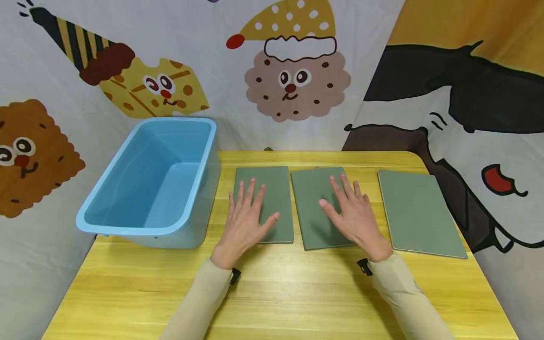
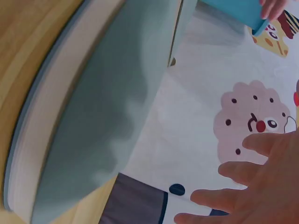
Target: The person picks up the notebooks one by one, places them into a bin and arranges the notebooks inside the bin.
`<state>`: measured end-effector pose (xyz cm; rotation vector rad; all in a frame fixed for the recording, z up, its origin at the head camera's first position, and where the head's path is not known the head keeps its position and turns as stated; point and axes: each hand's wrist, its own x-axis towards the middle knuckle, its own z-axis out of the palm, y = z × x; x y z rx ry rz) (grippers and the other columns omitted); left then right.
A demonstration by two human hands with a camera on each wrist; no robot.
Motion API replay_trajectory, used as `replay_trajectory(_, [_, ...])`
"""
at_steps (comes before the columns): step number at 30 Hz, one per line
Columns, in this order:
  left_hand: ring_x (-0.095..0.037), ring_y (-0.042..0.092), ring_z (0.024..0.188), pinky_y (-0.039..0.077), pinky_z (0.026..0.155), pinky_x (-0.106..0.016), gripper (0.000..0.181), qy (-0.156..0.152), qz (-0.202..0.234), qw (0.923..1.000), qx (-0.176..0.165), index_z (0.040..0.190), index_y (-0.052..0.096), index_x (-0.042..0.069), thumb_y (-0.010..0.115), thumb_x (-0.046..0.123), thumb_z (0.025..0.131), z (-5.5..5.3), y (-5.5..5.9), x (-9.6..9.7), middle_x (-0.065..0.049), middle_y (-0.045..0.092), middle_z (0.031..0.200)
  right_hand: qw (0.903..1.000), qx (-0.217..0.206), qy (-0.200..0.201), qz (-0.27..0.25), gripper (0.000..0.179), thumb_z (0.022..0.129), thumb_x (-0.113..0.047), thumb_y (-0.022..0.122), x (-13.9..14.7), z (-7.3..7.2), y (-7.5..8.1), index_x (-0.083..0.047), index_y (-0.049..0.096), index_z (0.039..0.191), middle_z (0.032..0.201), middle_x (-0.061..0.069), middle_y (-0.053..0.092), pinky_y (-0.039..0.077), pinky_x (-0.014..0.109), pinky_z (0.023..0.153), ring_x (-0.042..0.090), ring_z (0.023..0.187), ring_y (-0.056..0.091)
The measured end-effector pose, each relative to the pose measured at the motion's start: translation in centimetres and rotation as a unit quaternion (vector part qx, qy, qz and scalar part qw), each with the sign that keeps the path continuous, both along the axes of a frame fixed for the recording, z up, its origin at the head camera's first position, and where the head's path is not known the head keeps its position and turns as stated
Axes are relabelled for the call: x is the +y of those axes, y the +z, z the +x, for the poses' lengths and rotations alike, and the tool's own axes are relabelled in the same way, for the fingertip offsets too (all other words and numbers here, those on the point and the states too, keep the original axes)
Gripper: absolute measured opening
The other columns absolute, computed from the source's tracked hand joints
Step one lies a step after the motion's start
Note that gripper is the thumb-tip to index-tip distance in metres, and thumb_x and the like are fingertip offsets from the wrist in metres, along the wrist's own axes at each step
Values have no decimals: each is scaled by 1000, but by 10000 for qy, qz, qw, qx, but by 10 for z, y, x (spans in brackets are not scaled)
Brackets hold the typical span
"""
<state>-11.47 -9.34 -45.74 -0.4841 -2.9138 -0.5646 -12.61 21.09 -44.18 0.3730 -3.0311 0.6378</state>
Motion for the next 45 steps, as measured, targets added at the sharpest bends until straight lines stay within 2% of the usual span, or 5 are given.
replay_trajectory(10, [-40,9,158,10,122,-68,93,-201,480,9934,1019,162,33,6,24,76,101,20,46,-4,-14,20,171,9976,506,-275,-372,76,106,-57,45,24,7,10,-16,26,166,171,18,20,19,75,114,51,153,19])
replay_trajectory(20, [-42,12,157,8,123,-66,90,107,550,9801,1903,161,35,5,25,73,103,26,86,-36,-15,22,171,9945,822,-579,-289,72,107,-53,45,56,11,16,-12,30,164,169,21,22,27,77,107,58,146,28])
replay_trajectory(32, [-44,7,157,3,122,-68,97,1088,414,9747,1907,159,38,1,30,77,100,35,102,-111,-16,18,171,9930,751,-878,-240,71,109,-50,43,102,13,12,-10,27,165,168,27,21,25,80,104,62,144,27])
replay_trajectory(40, [-46,4,157,-1,121,-69,90,1951,376,9686,1494,160,33,0,45,67,101,43,106,-172,-18,14,171,9911,641,-1157,-132,70,110,-49,40,133,16,7,-9,24,165,166,32,19,26,80,102,67,139,28])
replay_trajectory(45, [-47,0,157,-4,120,-71,88,2331,514,9628,1267,160,31,-2,45,63,103,50,104,-212,-21,11,171,9889,451,-1418,16,74,109,-53,38,150,18,6,-8,22,166,166,34,15,21,83,102,67,140,24])
